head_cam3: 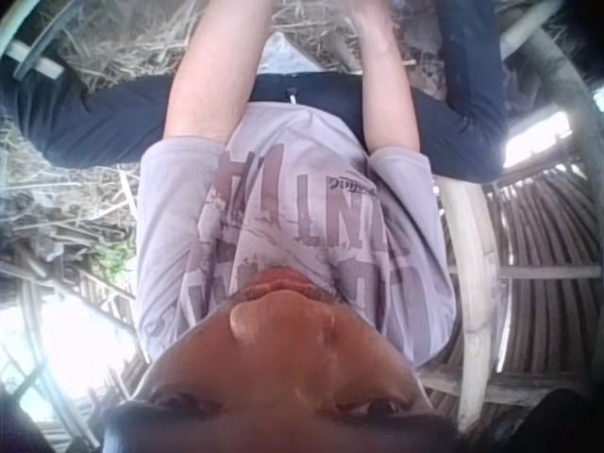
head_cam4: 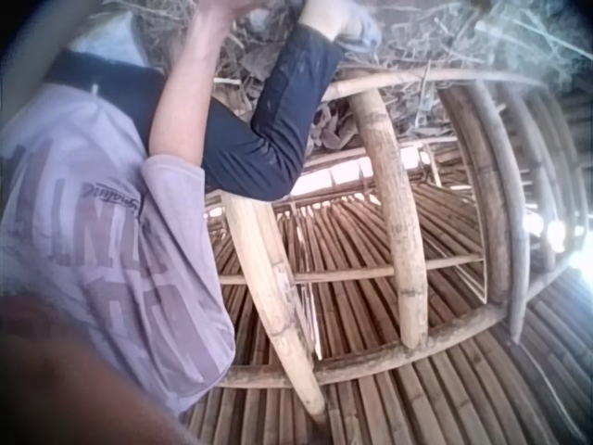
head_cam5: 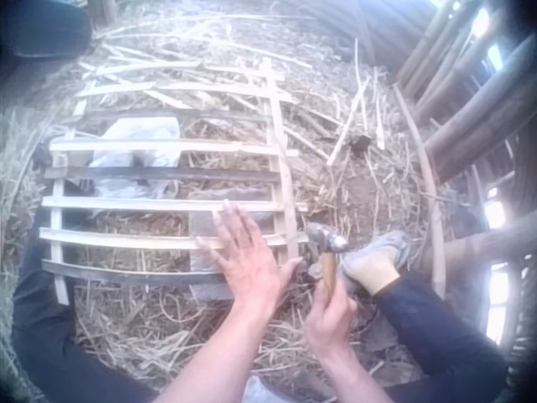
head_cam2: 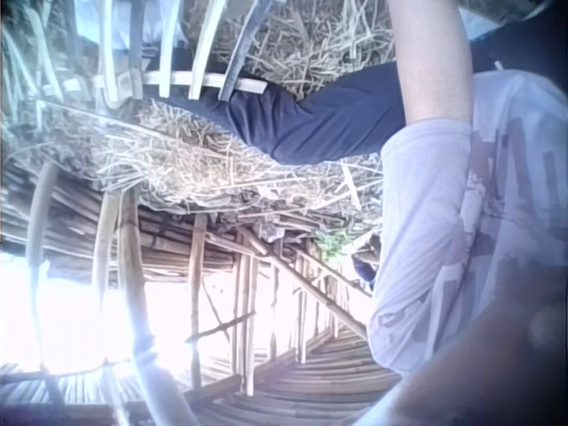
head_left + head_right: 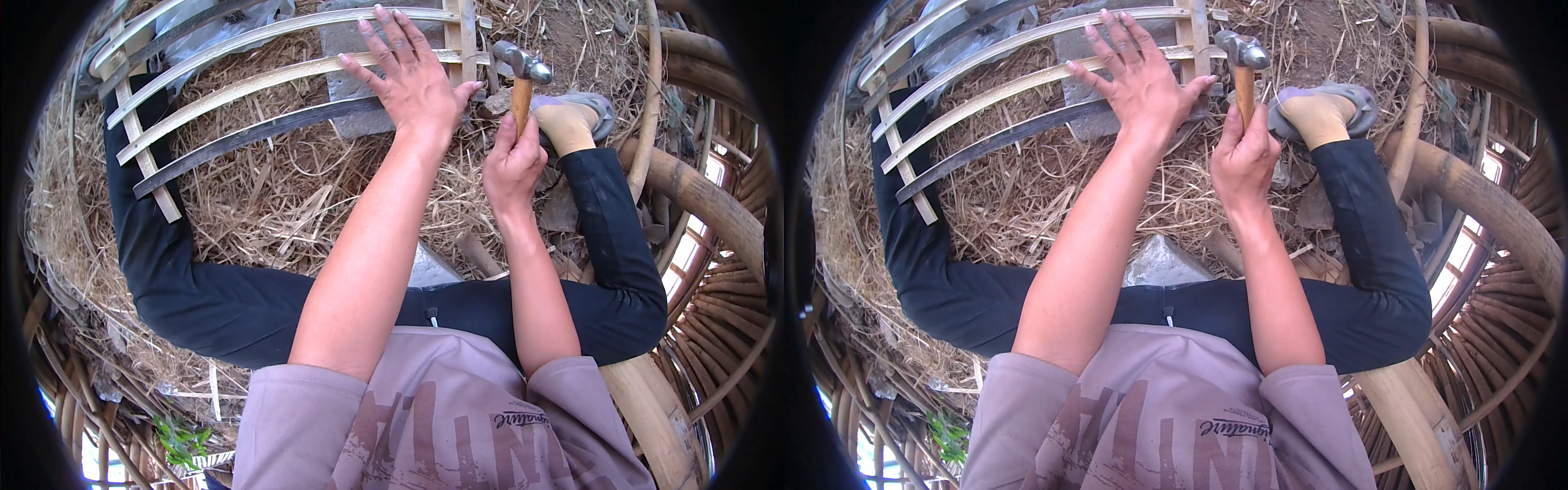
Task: The person hammers small nails into a bamboo frame by hand using a hammer while sitting on a straw-covered floor.
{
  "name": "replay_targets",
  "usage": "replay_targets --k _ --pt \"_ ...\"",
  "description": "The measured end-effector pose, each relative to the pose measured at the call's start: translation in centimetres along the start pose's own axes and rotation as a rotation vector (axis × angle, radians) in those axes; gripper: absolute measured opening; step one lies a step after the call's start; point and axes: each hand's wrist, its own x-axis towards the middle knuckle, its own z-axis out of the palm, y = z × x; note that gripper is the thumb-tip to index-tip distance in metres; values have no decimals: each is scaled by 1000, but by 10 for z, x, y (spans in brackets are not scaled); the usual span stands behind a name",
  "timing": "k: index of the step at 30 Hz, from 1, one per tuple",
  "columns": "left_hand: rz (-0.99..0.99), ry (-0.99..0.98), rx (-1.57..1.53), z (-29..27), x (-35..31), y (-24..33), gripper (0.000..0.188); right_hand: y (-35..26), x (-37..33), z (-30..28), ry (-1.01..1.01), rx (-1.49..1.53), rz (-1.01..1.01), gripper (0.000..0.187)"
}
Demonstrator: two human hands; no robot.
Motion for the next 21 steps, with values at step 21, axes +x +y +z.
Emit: replay_targets --k 21 --pt "132 341 -50 38 3 -20 144 -17 48 12 -34 50 203 47"
